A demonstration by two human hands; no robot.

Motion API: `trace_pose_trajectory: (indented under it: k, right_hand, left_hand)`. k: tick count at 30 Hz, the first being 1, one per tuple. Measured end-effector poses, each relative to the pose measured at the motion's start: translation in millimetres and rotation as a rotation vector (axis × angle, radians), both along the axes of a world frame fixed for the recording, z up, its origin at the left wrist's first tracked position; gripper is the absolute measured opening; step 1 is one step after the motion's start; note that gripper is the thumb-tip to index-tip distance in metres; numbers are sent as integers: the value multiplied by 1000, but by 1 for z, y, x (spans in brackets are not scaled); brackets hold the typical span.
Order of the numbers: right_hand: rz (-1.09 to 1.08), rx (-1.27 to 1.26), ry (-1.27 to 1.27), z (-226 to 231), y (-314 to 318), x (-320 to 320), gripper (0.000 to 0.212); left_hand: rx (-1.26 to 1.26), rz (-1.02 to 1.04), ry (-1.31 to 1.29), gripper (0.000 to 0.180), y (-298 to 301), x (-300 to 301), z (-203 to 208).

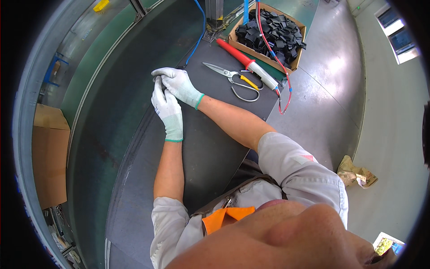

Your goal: The person cuts small components using shears, retrieves a motor from the conveyor, inserts a piece into the motor housing by hand, and connects the motor wires to a cable using a heat gun before sliding the motor down the conveyor.

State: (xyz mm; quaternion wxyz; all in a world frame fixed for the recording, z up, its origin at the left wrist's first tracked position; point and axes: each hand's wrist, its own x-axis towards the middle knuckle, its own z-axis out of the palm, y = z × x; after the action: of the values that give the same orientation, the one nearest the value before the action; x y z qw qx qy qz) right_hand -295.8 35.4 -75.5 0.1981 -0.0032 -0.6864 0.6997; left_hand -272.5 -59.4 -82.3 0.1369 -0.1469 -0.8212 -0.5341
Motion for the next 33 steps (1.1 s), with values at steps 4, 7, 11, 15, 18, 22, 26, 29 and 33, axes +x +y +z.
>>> trace_pose_trajectory:
  k: [4, 7, 11, 15, 18, 22, 26, 29, 33]
  right_hand:
    - [30, -53, -22, -3, 0, -1, 36]
    - [17, -60, -18, -6, -1, -5, 36]
    - [86, -57, 34, -16, 2, -9, 35]
    - [141, -147, 48, -18, 6, -6, 35]
    - [168, -38, 122, -10, 8, 2, 34]
    - [173, -174, 19, -7, 8, 5, 35]
    - [67, -55, 14, -4, 5, 3, 34]
    - [-75, 66, 56, -7, 5, 1, 33]
    - [-234, 331, 110, 6, 6, -26, 31]
  left_hand:
    - [30, -13, -15, 45, 1, -2, -1]
    - [-7, 0, 53, 45, 1, -2, 1]
    - [-27, 28, 153, 42, 2, -7, -7]
    - [-83, 99, 191, 43, 7, -8, -7]
    - [-44, 144, 291, 33, 9, -10, -1]
    - [-52, 162, 274, 33, 12, -9, -3]
    - [-50, 190, 246, 34, 13, -11, 0]
    - [-7, 128, 93, 44, 13, -10, 5]
    - [-51, 159, 87, 47, 10, -15, 3]
